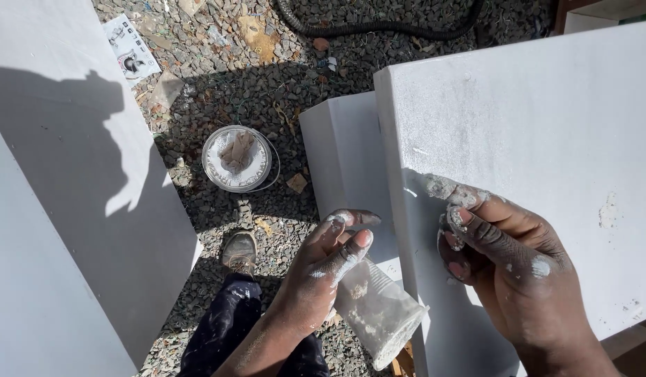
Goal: The person applies a white paste-like substance to the edges and corners of a white rectangular structure using a small plastic cup and a scraper. They scoop the material from a bucket and spread it along the seams and edges of the object, smoothing the surface as they work.
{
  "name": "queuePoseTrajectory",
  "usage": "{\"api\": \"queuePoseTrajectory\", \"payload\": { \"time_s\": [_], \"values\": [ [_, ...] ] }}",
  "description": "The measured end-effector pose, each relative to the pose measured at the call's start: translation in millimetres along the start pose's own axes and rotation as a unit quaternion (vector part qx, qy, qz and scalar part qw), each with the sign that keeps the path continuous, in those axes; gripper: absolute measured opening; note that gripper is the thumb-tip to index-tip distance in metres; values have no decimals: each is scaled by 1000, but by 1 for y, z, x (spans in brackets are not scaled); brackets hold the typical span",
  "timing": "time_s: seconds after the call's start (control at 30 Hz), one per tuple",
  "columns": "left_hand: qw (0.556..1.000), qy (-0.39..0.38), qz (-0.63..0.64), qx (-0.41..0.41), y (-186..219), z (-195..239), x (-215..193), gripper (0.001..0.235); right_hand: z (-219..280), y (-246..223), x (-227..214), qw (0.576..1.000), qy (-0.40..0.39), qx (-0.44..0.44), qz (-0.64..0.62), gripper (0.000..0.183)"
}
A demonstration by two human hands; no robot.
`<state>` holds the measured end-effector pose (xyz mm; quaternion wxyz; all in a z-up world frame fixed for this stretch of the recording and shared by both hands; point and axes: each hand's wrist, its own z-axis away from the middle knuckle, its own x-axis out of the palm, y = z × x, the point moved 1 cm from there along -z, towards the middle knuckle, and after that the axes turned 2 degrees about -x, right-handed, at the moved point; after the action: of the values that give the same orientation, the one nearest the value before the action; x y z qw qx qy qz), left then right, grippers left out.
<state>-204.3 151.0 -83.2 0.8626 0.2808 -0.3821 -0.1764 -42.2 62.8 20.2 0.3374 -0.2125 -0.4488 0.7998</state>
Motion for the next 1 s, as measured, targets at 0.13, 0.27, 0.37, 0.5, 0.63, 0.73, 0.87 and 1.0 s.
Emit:
{"api": "queuePoseTrajectory", "payload": {
  "time_s": [0.13,0.27,0.37,0.5,0.63,0.73,0.87,1.0],
  "values": [
    [999,-45,13,4,17,3,3,62,-7,3,1,996,36,42,72,9],
    [997,-76,30,-8,15,2,8,70,-5,-22,24,835,-1,-16,549,23],
    [999,-33,21,-26,13,0,9,36,-1,-13,23,585,-65,-80,804,63],
    [998,-53,34,-14,14,-4,7,29,-6,-14,8,572,-119,-134,800,48],
    [997,-71,18,-17,19,-8,7,66,-4,-14,4,585,-128,-138,789,30],
    [998,-65,0,-16,20,-9,6,61,1,-19,6,580,-139,-143,790,45],
    [984,4,166,-69,22,-7,2,50,9,-23,3,662,-109,-221,708,54],
    [943,22,330,-15,-61,-43,-37,23,40,-19,24,754,-23,-228,616,29]
  ]
}}
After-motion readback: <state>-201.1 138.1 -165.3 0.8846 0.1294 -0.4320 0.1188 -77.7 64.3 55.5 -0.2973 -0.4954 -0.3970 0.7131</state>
